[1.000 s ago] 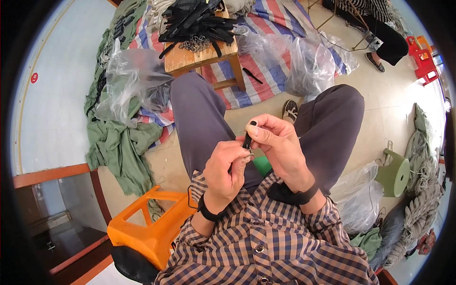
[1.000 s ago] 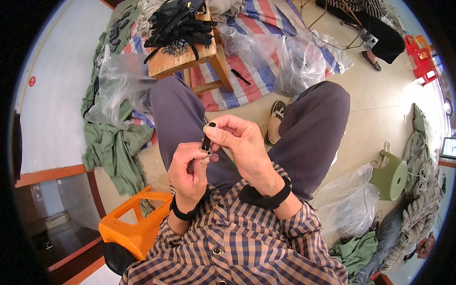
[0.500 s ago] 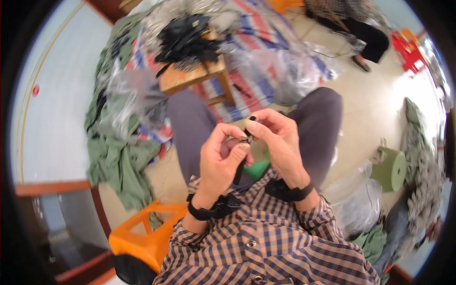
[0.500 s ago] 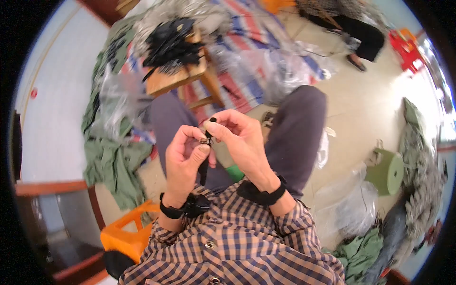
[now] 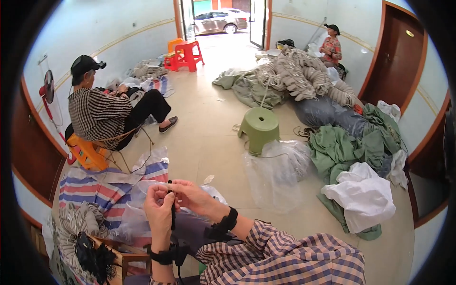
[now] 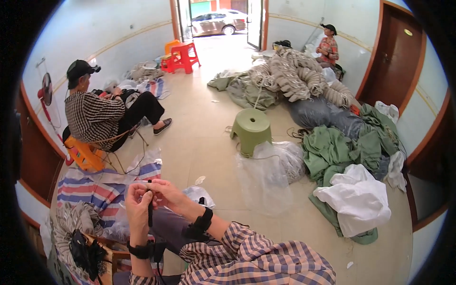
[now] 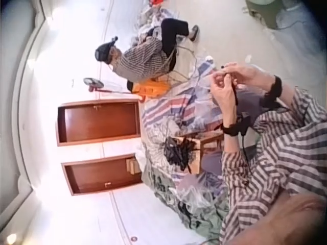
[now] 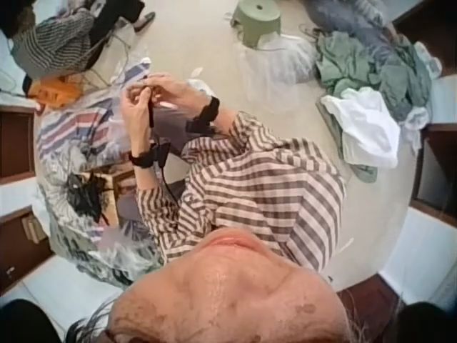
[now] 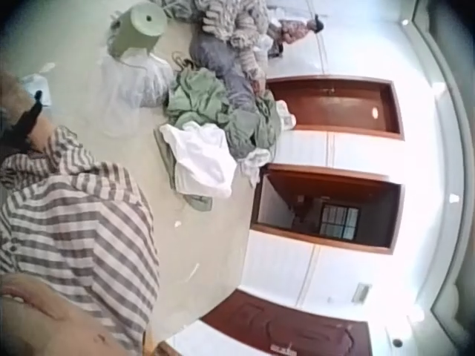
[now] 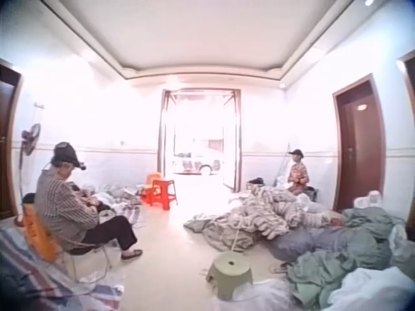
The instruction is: The recorder is assembling small black shoe components, possibly heel or sole protectors, by fitting them together.
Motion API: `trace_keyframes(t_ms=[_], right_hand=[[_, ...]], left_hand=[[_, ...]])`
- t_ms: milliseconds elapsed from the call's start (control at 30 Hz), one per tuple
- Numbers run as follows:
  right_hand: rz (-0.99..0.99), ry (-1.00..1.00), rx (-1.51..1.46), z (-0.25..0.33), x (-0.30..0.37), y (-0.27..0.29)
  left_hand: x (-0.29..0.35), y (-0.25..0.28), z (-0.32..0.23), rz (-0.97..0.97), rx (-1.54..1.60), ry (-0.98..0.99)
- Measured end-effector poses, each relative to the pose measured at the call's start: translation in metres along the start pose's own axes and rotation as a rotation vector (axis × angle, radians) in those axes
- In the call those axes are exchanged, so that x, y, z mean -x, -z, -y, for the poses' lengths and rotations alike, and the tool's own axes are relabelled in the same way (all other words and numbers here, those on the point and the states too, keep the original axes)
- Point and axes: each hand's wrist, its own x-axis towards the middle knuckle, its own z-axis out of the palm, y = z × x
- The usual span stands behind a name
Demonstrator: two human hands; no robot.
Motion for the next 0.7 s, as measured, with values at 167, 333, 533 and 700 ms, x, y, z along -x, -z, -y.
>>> trace_keyframes(t_ms=[167, 333, 533, 700], right_hand=[[-0.139, 0.166, 0.197, 0.03, 0.001, 0.023], [-0.103, 0.284, 0.001, 0.042, -0.002, 0.051], [-0.176, 0.258, -0.078, 0.04, 0.007, 0.058], [-0.207, 0.182, -0.059, 0.022, -0.005, 0.049]], left_hand=[[-0.033, -0.016, 0.006, 0.109, -0.31, -0.031], [-0.056, -0.028, -0.033, 0.127, 0.142, 0.155], [-0.064, -0.055, -0.054, 0.119, 0.26, 0.083], [-0.061, -0.042, -0.057, 0.07, 0.281, 0.068]])
